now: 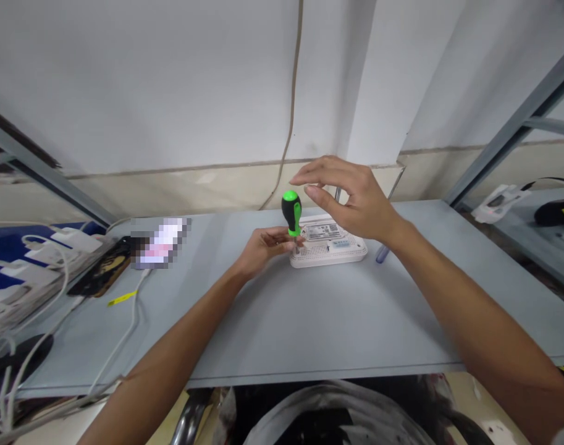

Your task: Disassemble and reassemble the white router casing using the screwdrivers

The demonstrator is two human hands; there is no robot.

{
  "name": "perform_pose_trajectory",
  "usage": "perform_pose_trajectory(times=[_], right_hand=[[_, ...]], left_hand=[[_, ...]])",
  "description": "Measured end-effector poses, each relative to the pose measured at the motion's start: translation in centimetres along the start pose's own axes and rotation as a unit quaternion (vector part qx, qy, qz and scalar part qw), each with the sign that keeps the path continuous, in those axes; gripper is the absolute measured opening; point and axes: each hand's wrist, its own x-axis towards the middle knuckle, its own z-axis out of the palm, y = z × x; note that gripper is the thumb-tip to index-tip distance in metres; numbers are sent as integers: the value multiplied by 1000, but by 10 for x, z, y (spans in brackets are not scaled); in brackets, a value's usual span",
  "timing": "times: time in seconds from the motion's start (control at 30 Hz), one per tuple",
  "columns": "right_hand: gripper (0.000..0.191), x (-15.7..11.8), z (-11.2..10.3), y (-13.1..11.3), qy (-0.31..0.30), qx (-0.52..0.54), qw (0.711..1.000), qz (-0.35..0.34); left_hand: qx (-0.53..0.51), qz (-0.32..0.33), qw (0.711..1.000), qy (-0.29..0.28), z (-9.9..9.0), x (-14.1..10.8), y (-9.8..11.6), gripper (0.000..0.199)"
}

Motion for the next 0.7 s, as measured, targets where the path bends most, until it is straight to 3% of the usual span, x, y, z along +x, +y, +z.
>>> perform_pose_trajectory(times=[0.2, 0.4, 0.57, 0.7], right_hand=[[25, 0, 2, -3, -9, -3, 1000, -16], [23, -1, 1, 2, -11, -24, 999, -30], [24, -2, -2, 1, -20, -71, 997, -31], [25, -2, -1, 0, -19, -103, 993, -55]], left_hand=[[-24, 7, 997, 71, 12, 2, -4, 33], [-38, -16, 998, 41, 12, -2, -4, 35], [-6, 19, 994, 110, 20, -3, -3, 31], [-10, 12, 997, 73, 19, -8, -2, 34]])
